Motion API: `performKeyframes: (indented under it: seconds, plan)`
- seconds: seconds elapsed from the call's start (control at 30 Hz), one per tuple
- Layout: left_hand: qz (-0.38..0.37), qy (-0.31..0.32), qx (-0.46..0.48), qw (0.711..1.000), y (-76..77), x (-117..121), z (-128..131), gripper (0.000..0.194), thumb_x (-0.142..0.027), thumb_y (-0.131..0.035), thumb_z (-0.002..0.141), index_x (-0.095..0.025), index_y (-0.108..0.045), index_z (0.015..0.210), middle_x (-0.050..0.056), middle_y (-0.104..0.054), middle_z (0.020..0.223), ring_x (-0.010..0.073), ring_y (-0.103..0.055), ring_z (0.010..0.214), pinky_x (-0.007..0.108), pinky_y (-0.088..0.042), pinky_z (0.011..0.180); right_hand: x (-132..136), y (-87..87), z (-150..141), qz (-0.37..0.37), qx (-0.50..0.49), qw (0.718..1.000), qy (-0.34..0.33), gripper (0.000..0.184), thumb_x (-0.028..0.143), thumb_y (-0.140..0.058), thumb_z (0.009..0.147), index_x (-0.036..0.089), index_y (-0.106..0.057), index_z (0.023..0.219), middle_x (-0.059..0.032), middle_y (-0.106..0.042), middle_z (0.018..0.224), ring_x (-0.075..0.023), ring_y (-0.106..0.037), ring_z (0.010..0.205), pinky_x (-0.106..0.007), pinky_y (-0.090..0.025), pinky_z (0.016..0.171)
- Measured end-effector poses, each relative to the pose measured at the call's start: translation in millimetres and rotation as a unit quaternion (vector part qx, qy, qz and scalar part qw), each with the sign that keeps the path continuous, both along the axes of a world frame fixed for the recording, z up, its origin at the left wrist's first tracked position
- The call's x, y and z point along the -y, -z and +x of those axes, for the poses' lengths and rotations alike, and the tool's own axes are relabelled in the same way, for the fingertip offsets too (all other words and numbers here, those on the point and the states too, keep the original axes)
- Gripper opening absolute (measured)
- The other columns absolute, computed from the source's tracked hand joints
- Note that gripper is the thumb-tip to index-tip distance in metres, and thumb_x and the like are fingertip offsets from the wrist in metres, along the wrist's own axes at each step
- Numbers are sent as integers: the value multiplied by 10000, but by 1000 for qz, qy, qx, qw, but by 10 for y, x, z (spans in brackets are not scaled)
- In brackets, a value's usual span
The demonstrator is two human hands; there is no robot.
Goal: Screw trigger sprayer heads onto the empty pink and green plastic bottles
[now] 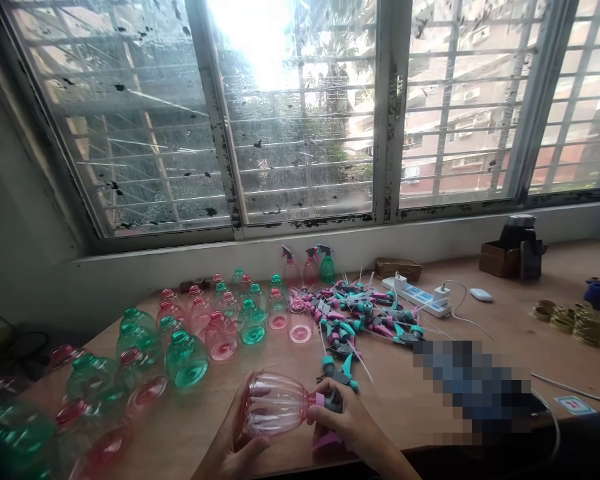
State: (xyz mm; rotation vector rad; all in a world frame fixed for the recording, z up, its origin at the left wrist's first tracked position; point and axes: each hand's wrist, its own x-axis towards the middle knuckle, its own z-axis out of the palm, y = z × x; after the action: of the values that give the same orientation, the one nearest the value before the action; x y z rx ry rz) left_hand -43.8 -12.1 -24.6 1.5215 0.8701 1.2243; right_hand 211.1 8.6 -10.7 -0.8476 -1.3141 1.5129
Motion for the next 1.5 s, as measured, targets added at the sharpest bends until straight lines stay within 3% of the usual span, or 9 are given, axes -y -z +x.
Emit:
performKeyframes:
  seconds: [0.27,0.37,0.47,0.67,0.9,1.1,1.27,1.37,1.5]
  plan:
    - [13,-21,-12,1000,-8,50,52,848,-430,-751,824,-395,-285,1531,51,-216,1683,363,-245,1517,523,-329,1191,-4,-28,15,-2,-21,1000,0,469,567,-818,705,202,-565,856,1,-719,672,-173,-685,537,-261,-490,541]
    - [10,-21,-7,1000,-44,58,50,921,-410,-795,786,-383,-265,1539,66,-215,1683,368,-199,1530,537,-270,1217,-7,1,11,-4,-25,1000,-3,473,545,-836,695,202,-555,859,9,-712,662,-169,-682,533,-254,-490,541]
    - [-9,-2,-7,1000,-81,52,30,990,-380,-824,762,-373,-227,1552,81,-224,1678,374,-231,1520,547,-251,1223,0,-1,9,-1,-18,1000,-2,454,516,-848,697,201,-563,857,8,-714,675,-165,-682,545,-245,-487,542]
    - [-13,-1,-25,1000,-65,28,-1,902,-380,-794,800,-415,-270,1533,45,-237,1673,370,-277,1503,533,-254,1220,19,-48,12,-2,-11,1000,5,485,562,-846,671,203,-571,844,11,-700,650,-173,-677,534,-247,-494,522]
    - [-40,17,-38,998,-59,37,-20,960,-393,-759,839,-409,-128,1563,104,-605,1338,302,-616,1206,479,-472,1056,-9,9,-4,-2,-19,1000,6,514,582,-848,657,203,-558,847,14,-699,639,-177,-691,514,-244,-493,515]
    - [-12,6,-15,1000,-79,37,12,1020,-476,-755,813,-329,-102,1583,133,-349,1617,367,-419,1422,544,-249,1217,-7,24,14,1,-21,1000,0,457,518,-852,695,203,-573,874,14,-708,675,-168,-691,548,-246,-522,537]
    - [-17,4,-62,998,-139,35,16,903,-388,-739,846,-369,-194,1565,69,-339,1636,344,-293,1500,510,-219,1239,-1,2,16,9,0,1000,14,478,553,-849,675,196,-586,854,16,-699,634,-169,-680,532,-240,-499,530]
    - [-10,-1,-66,998,-159,47,3,877,-385,-708,874,-424,-160,1558,56,-433,1576,322,-405,1436,494,-294,1209,1,-2,13,20,11,1000,19,477,562,-838,685,190,-599,866,13,-701,611,-174,-679,526,-245,-494,532]
    - [-10,3,-67,998,-122,54,-14,975,-435,-731,849,-384,-81,1574,93,-615,1357,313,-564,1270,503,-339,1166,-4,27,14,29,15,999,18,451,539,-827,715,186,-605,886,11,-709,611,-177,-686,532,-244,-491,535]
